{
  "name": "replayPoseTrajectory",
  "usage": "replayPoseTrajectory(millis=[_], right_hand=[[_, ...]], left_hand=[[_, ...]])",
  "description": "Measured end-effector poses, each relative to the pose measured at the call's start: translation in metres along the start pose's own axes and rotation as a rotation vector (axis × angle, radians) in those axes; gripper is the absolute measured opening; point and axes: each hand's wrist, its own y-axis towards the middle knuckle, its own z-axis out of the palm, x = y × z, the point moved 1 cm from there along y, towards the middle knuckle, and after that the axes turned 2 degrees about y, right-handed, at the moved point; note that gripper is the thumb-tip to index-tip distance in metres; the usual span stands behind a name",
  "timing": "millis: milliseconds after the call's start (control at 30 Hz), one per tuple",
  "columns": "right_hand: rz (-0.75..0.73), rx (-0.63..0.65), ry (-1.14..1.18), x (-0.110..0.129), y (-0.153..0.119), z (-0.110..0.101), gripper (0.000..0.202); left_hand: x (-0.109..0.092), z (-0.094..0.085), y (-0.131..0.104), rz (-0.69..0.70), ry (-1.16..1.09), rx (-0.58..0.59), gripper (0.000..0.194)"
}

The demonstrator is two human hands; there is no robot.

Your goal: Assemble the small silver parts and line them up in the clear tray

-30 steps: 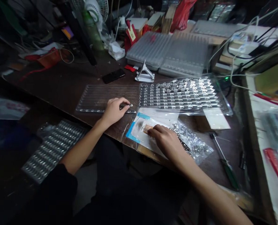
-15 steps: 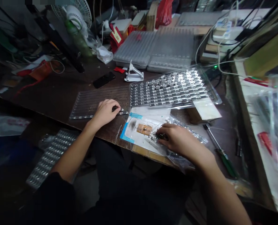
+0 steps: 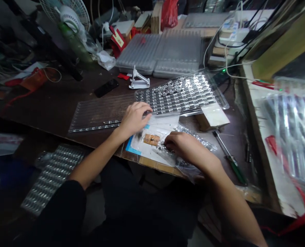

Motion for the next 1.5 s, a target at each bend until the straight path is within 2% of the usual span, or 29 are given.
replayPoseTrajectory(millis=[133,267,367,467,567,700,800,900,1100,1367,1500], right_hand=[[-0.066,-0.006,0.038,-0.005,0.004,0.003,0.014],[-0.075,-0.057,0.077,-0.007,0.005,0.003,0.016],[-0.078,-0.105,0.114,-0.003,0.004,0.001,0.017],[-0.057,-0.135,0.131,0.002,0.002,-0.001,0.023],[-0.051,-0.183,0.152,0.008,-0.001,-0.003,0.025],[-0.073,-0.247,0.198,0.012,0.002,-0.003,0.026],[-0.044,-0.262,0.215,0.011,0.007,-0.001,0.025],[-0.038,-0.258,0.213,0.011,0.011,0.002,0.025],[-0.042,-0.227,0.202,0.014,0.014,0.006,0.026],[0.035,-0.239,0.052,0.014,0.024,0.021,0.026],[0.067,-0.258,-0.015,0.016,0.027,0.027,0.027]], left_hand=[[-0.017,0.019,0.022,0.059,0.022,-0.043,0.011],[-0.02,0.017,0.022,0.084,0.0,-0.045,0.005],[-0.018,0.003,0.0,0.061,-0.094,-0.033,0.007],[-0.014,-0.006,-0.034,0.039,-0.119,0.07,0.007],[-0.008,0.0,-0.065,-0.006,-0.087,0.144,0.009],[-0.004,0.016,-0.086,-0.066,-0.189,0.042,0.012],[-0.004,0.021,-0.088,-0.06,-0.333,-0.053,0.013],[-0.004,0.023,-0.086,-0.004,-0.406,-0.065,0.015],[-0.003,0.027,-0.087,0.103,-0.382,-0.044,0.019],[-0.005,0.029,-0.088,0.129,-0.34,-0.033,0.016],[-0.007,0.027,-0.087,0.071,-0.377,-0.06,0.016]])
